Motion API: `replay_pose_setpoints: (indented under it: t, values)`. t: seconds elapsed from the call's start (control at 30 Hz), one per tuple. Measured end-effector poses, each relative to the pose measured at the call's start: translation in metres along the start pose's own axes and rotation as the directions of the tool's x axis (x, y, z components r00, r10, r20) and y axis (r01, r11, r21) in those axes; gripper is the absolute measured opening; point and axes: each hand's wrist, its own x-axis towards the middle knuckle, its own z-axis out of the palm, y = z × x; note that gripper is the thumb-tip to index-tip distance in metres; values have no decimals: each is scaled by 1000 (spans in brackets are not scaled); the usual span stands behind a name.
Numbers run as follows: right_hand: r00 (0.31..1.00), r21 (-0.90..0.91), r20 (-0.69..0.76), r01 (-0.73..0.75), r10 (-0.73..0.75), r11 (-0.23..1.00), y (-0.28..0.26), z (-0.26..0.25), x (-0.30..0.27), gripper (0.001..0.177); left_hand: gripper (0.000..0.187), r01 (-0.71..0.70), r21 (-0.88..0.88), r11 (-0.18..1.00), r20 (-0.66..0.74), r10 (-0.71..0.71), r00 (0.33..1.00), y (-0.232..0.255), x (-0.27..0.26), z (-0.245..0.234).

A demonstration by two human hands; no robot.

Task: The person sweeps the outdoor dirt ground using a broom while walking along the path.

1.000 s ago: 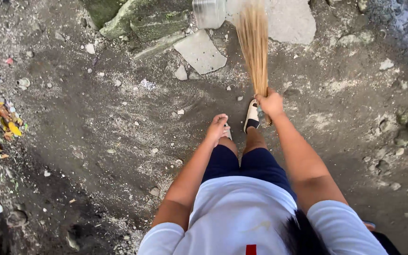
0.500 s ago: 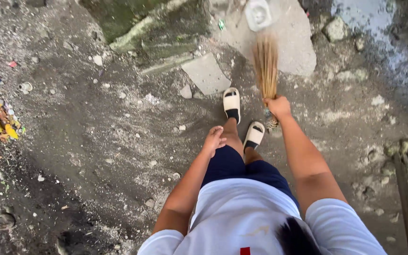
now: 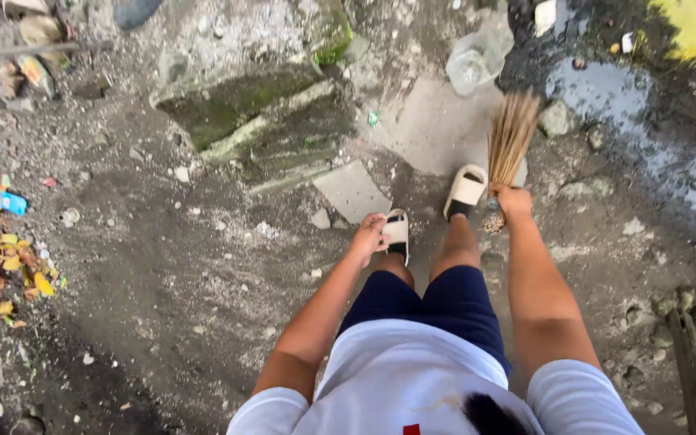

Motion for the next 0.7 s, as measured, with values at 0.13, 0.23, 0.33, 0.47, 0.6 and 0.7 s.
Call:
replay_pose_setpoints:
  t: [0.13,0.23,0.33,0.47,0.6,0.7]
  values:
    - [978,496,178,-188,113,848,-17,14,98,54,38,-3,-6,1000,-4,3,1000,63,26,50]
    - [719,-13,101,692,-688,722,-72,21,120,41,37,-15,-33,999,-49,14,999,87,51,77]
    - [906,422,424,-188,-9,887,-171,-7,86,35,38,-2,-99,995,-62,-4,998,111,65,108]
    - [836,402,530,-103,-140,910,-219,-15,77,33,38,10,-149,989,-35,-15,999,138,70,135]
    - [840,509,456,27,-296,860,-255,-37,45,35,38,-16,-177,984,-18,13,1000,159,79,137]
    - [841,496,481,-29,-246,868,-273,-55,53,35,37,-28,-183,983,-16,25,1000,191,78,133]
